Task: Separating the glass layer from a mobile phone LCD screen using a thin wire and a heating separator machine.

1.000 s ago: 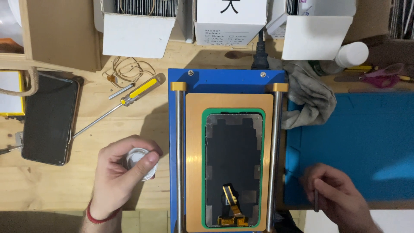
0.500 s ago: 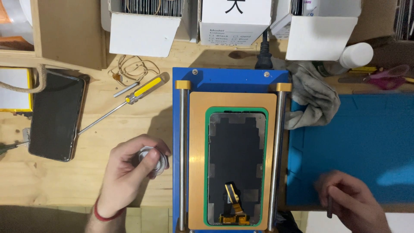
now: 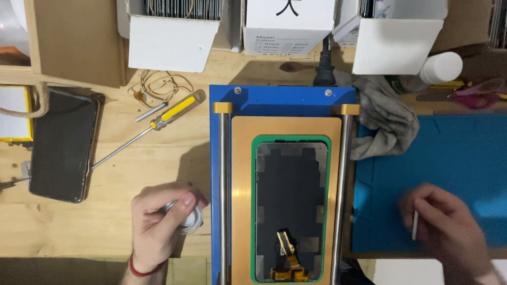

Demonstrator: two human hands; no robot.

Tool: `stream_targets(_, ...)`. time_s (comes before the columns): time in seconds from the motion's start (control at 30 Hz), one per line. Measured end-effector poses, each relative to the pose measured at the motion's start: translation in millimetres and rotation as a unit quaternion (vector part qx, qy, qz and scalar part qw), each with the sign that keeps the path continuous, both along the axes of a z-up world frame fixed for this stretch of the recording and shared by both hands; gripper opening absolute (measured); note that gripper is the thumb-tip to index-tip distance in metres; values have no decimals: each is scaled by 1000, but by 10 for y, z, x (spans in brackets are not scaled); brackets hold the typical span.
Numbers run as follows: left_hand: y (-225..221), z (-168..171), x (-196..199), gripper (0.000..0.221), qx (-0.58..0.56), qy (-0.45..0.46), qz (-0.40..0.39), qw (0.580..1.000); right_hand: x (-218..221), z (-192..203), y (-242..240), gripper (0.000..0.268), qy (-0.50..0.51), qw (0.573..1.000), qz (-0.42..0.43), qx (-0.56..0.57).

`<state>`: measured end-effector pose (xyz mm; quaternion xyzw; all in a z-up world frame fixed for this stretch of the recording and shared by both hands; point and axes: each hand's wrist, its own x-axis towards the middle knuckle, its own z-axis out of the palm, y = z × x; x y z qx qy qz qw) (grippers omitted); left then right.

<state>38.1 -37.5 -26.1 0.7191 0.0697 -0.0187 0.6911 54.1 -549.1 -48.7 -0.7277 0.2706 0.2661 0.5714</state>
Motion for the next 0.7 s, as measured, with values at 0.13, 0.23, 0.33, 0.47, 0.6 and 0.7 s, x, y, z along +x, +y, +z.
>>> stream_targets(0.13, 69, -4, -93, 36, 28, 4, 2, 1000, 140, -21, 6, 32, -44, 998, 41, 35)
stream_targets(0.23, 135, -15, -206, 39, 21, 9, 5, 1000, 274, 15, 103, 31, -87, 992, 74, 50)
stream_targets(0.33, 195, -118, -399, 31, -28, 15, 50, 998, 429, 53, 171, 33, -101, 986, 118, 64)
stream_targets(0.47, 279, -155, -594, 29, -18, 22, 85, 996, 668, 169, 362, 30, -114, 979, 157, 65)
stream_targets(0.6, 374, -103, -694, 42, 42, 28, 42, 998, 926, 184, 471, 24, -135, 971, 183, 69)
stream_targets(0.7, 621, -358, -968, 34, 83, -9, 5, 997, 1106, 202, 654, 26, -143, 965, 190, 108)
